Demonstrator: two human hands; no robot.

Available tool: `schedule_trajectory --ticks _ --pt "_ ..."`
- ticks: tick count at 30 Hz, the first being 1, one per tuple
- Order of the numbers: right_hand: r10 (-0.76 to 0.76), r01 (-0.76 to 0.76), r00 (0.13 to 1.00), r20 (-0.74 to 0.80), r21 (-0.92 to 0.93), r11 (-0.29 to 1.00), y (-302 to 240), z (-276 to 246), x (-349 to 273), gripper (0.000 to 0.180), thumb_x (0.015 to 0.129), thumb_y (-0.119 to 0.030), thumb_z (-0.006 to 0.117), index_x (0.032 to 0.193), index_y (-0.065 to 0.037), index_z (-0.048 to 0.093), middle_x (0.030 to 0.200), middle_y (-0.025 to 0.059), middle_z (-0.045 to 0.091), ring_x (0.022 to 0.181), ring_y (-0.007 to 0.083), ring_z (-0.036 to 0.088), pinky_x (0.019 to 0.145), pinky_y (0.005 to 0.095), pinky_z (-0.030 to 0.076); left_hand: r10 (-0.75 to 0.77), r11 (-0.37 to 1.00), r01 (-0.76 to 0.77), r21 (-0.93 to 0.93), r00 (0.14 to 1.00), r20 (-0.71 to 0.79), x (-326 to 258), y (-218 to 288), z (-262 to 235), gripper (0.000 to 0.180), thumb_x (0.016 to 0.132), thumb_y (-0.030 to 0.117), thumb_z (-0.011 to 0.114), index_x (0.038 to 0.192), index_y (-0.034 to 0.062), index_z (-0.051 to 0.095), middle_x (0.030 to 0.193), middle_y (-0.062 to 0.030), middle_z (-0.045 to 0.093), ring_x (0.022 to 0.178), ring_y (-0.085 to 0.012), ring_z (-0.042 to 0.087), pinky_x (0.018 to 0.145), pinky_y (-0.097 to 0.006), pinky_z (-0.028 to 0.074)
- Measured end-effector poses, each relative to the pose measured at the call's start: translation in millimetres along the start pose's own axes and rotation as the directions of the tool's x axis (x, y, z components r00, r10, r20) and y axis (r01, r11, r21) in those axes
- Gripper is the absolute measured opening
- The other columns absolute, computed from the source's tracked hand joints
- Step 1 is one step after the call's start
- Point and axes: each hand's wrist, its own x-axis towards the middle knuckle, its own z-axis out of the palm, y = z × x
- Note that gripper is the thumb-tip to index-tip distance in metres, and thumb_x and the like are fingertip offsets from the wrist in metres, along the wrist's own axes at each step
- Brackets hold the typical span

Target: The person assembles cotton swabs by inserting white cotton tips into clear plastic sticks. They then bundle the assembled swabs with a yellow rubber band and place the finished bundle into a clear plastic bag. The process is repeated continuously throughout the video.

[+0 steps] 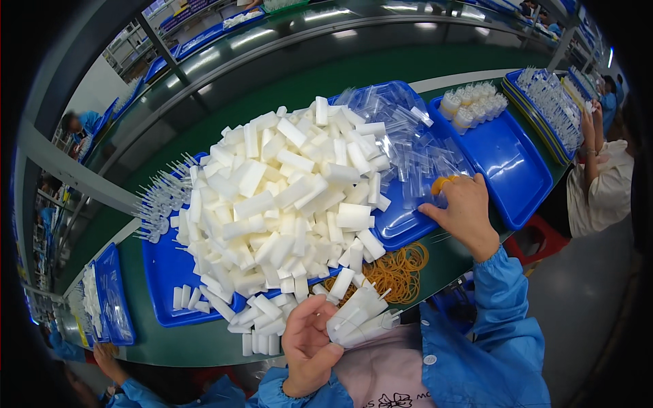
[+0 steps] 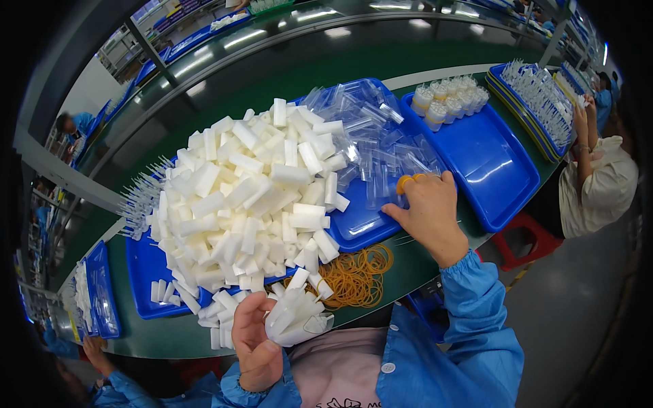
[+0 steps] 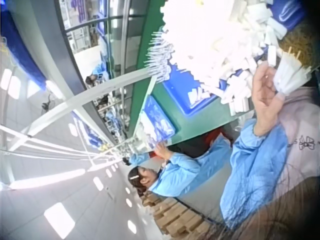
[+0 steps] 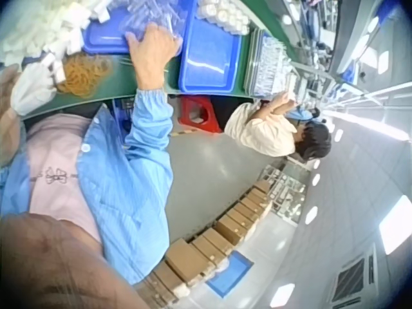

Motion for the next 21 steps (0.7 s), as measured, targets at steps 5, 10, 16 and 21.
schedule_trajectory --ticks 5,10,16,21 --pt "-0.066 0.066 0.998 -0.020 -0.006 0.998 -4.3 5.8 -2.4 0.029 0.061 -0.034 0.077 0.077 -0.010 0.070 0.070 0.0052 0.062 0.072 0.0221 0.057 0.071 0.0368 0.034 -0.006 1.000 0.006 -0.002 1.000 0.011 1.0 0.0 -1.2 0.068 0.071 -0.002 0.066 0.132 -0.0041 0.037 0.116 -0.0128 0.050 0.111 -0.0226 0.051 0.095 -0.035 0.041" --pt "-0.039 0.039 0.999 0.029 -0.004 0.999 -12.7 -4.3 -2.5 0.021 0.065 -0.025 0.074 0.079 -0.009 0.071 0.079 0.0062 0.063 0.077 0.0228 0.057 0.075 0.0370 0.035 -0.016 1.000 0.016 -0.002 1.000 -0.024 1.1 0.2 0.0 0.065 0.070 -0.001 0.066 0.130 -0.0039 0.039 0.114 -0.0127 0.052 0.110 -0.0225 0.051 0.095 -0.035 0.040" --pt "-0.145 0.178 0.937 -0.319 0.076 0.981 -9.6 -21.9 -2.6 0.023 0.074 -0.015 0.067 0.095 -0.008 0.067 0.087 0.0100 0.058 0.080 0.0272 0.055 0.082 0.0455 0.036 0.002 1.000 -0.001 0.009 0.998 -0.064 4.7 -1.1 -0.9 0.063 0.070 0.001 0.066 0.128 -0.0039 0.041 0.113 -0.0138 0.054 0.108 -0.0219 0.052 0.095 -0.034 0.039" --pt "0.021 0.086 0.973 -0.228 0.446 0.891 -13.9 -20.9 -7.0 0.018 0.081 -0.008 0.060 0.099 -0.001 0.061 0.084 0.0101 0.056 0.074 0.0228 0.053 0.075 0.0344 0.042 0.023 0.998 -0.020 0.065 0.999 -0.040 5.6 -5.3 -2.3 0.062 0.070 0.000 0.067 0.127 -0.0041 0.043 0.112 -0.0134 0.054 0.107 -0.0213 0.053 0.095 -0.034 0.040"
